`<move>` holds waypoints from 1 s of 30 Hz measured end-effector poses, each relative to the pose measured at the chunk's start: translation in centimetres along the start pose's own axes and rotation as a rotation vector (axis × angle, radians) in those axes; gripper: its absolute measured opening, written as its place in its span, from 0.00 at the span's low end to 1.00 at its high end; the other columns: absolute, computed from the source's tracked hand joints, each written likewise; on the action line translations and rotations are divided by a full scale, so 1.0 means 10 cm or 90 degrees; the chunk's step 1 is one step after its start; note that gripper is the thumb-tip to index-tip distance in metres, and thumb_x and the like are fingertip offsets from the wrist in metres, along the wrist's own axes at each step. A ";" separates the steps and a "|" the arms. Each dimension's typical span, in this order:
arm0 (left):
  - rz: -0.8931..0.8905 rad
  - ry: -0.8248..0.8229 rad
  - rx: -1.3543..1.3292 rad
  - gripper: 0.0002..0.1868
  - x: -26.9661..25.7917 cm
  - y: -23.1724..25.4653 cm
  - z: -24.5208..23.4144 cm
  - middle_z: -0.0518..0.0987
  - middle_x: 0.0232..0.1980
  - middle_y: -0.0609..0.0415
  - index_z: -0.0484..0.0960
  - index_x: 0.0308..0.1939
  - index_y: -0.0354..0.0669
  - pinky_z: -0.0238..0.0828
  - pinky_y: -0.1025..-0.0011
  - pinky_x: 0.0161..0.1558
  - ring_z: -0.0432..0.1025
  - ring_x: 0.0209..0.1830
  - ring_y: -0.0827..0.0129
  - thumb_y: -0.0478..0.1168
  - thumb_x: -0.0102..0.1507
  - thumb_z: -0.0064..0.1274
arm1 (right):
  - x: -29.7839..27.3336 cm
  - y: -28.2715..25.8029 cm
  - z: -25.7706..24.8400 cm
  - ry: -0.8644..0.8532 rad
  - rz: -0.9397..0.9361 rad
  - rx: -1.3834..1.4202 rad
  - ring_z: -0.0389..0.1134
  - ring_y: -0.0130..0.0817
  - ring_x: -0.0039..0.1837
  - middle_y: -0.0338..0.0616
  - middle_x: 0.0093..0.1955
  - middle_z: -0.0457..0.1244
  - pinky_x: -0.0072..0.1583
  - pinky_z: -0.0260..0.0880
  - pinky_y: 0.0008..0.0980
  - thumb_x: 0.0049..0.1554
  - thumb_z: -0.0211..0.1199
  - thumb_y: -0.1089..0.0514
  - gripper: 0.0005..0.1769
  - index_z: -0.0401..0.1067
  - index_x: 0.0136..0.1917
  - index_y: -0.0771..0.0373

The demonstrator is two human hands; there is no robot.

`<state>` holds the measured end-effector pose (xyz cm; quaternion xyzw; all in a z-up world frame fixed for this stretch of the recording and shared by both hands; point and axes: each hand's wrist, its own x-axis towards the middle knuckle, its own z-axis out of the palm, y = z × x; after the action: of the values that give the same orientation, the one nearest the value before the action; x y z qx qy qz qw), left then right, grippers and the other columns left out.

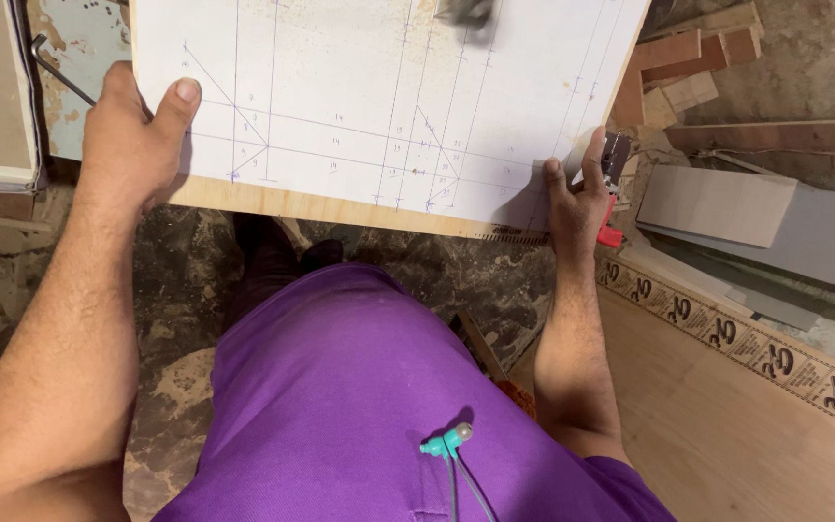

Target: The person positions a large white board with a central cutout onto a table saw, aligning it with the blade. They then guide the board through the saw to make a cut along a marked line, holding the board with both hands for stability.

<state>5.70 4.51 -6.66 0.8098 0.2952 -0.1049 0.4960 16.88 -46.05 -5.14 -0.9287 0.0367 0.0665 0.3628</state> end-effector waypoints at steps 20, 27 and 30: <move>0.002 0.012 -0.011 0.29 0.13 -0.13 0.04 0.81 0.53 0.33 0.67 0.64 0.26 0.79 0.56 0.51 0.79 0.52 0.51 0.54 0.78 0.51 | 0.09 0.00 0.07 0.005 0.008 -0.054 0.69 0.39 0.65 0.56 0.70 0.67 0.65 0.72 0.37 0.64 0.70 0.43 0.47 0.48 0.85 0.55; 0.035 0.022 -0.011 0.31 0.20 -0.22 0.05 0.81 0.53 0.32 0.68 0.64 0.25 0.79 0.56 0.52 0.80 0.53 0.50 0.55 0.78 0.52 | 0.10 -0.16 0.13 -0.001 0.064 0.007 0.67 0.41 0.71 0.56 0.73 0.64 0.69 0.71 0.38 0.61 0.68 0.41 0.49 0.48 0.84 0.56; 0.044 0.028 0.006 0.32 0.23 -0.28 0.06 0.81 0.53 0.32 0.68 0.65 0.25 0.78 0.56 0.51 0.80 0.53 0.49 0.56 0.79 0.52 | 0.10 -0.21 0.16 -0.004 0.049 0.000 0.63 0.43 0.76 0.57 0.77 0.60 0.72 0.67 0.40 0.61 0.69 0.41 0.49 0.48 0.84 0.57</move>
<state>6.01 5.79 -10.07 0.8239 0.2778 -0.0712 0.4889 17.99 -43.40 -5.03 -0.9263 0.0713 0.0831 0.3604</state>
